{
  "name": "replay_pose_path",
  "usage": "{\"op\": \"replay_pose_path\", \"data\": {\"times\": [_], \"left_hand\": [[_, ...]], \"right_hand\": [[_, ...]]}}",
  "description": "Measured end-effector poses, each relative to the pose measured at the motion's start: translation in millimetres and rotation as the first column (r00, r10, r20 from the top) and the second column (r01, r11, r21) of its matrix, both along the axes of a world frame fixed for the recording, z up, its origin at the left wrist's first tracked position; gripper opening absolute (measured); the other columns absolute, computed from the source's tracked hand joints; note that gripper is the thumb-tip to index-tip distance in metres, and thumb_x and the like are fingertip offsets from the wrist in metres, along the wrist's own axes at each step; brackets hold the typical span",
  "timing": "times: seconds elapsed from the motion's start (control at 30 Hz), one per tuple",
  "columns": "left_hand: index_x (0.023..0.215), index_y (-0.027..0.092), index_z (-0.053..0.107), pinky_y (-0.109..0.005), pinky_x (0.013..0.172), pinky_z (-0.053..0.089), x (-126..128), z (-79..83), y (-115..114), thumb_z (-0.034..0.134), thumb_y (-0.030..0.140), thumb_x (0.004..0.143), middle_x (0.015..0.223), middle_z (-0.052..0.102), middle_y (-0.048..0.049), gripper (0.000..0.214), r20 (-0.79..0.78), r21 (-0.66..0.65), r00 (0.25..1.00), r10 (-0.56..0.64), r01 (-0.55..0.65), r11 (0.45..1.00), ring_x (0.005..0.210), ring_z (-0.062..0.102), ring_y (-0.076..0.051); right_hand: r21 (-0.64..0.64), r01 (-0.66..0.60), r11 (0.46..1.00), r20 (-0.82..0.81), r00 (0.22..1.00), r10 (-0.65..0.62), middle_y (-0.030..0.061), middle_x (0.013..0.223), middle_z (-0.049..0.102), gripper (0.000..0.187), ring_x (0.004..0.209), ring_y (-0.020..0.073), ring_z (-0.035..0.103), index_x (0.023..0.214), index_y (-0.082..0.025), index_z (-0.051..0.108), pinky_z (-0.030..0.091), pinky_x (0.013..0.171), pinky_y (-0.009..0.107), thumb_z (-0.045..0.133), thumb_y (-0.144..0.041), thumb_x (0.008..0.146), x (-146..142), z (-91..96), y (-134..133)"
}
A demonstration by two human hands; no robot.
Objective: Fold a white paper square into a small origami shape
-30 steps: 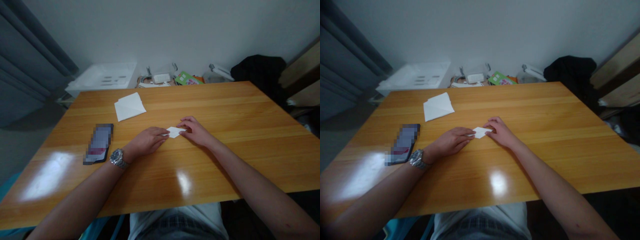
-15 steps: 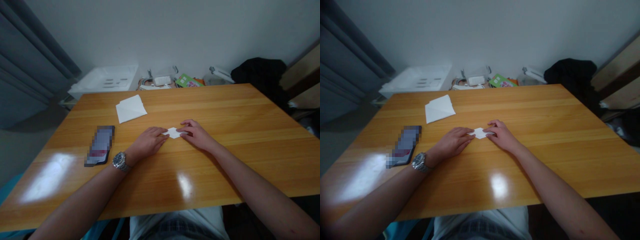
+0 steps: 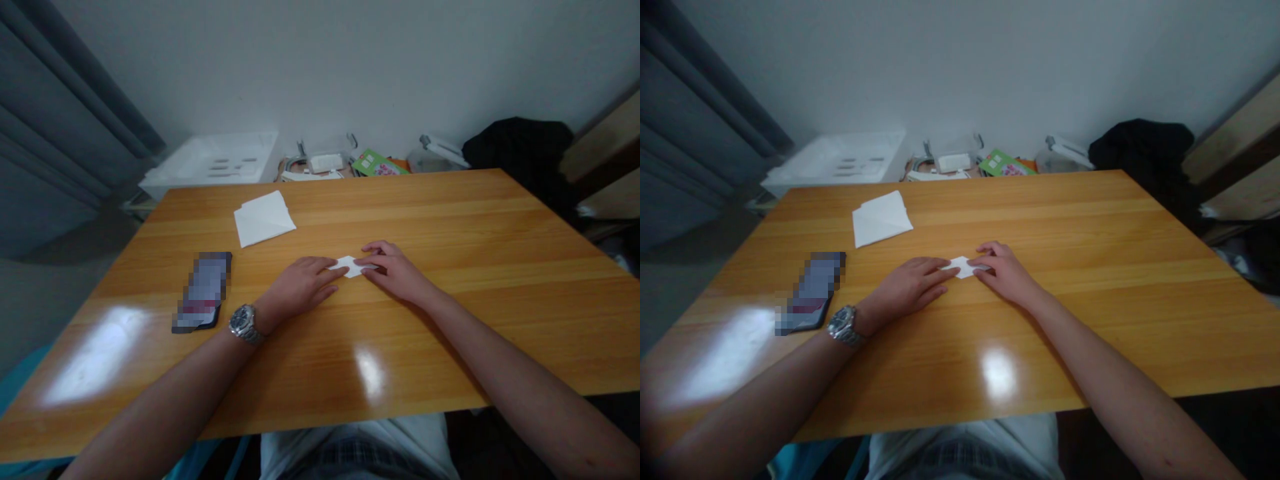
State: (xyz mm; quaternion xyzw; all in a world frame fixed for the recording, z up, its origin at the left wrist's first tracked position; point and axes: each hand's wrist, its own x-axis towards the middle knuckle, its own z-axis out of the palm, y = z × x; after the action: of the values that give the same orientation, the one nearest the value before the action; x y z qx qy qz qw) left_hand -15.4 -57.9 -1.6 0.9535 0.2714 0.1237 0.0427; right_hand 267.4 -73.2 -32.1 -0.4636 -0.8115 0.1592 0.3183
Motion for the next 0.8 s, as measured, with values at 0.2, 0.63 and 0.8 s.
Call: {"op": "replay_pose_path", "data": {"times": [0.2,0.63,0.8], "left_hand": [[0.142,0.024,0.059,-0.049,0.112,0.043,4.5,2.0,-4.6,0.047,0.040,0.105,0.142,0.056,-0.0133,0.042,-0.023,0.093,1.000,0.017,-0.015,0.996,0.128,0.054,-0.030],[0.143,0.015,0.057,-0.046,0.113,0.042,9.5,-1.1,-8.2,0.045,0.036,0.105,0.140,0.059,-0.0141,0.045,-0.009,0.105,0.994,0.109,-0.108,0.989,0.127,0.055,-0.028],[0.144,0.014,0.055,-0.045,0.114,0.041,9.3,-4.2,-7.0,0.044,0.040,0.106,0.142,0.058,-0.0137,0.047,-0.002,0.063,0.995,0.100,-0.100,0.993,0.129,0.054,-0.027]], "right_hand": [[0.056,-0.022,0.998,0.052,0.998,0.019,0.0142,0.125,0.062,0.024,0.109,0.0266,0.058,0.115,-0.023,0.078,0.051,0.098,0.050,0.065,-0.025,0.095,-2.8,5.7,-4.9],[0.019,-0.298,0.954,0.238,0.928,0.285,0.0123,0.150,0.053,0.036,0.140,0.0306,0.045,0.130,-0.028,0.072,0.039,0.116,0.055,0.064,-0.040,0.097,-7.5,25.6,-17.9],[-0.013,-0.321,0.947,0.227,0.921,0.316,0.0128,0.153,0.052,0.040,0.142,0.0306,0.046,0.136,-0.028,0.067,0.037,0.118,0.056,0.062,-0.039,0.098,-7.9,23.7,-17.5]]}}
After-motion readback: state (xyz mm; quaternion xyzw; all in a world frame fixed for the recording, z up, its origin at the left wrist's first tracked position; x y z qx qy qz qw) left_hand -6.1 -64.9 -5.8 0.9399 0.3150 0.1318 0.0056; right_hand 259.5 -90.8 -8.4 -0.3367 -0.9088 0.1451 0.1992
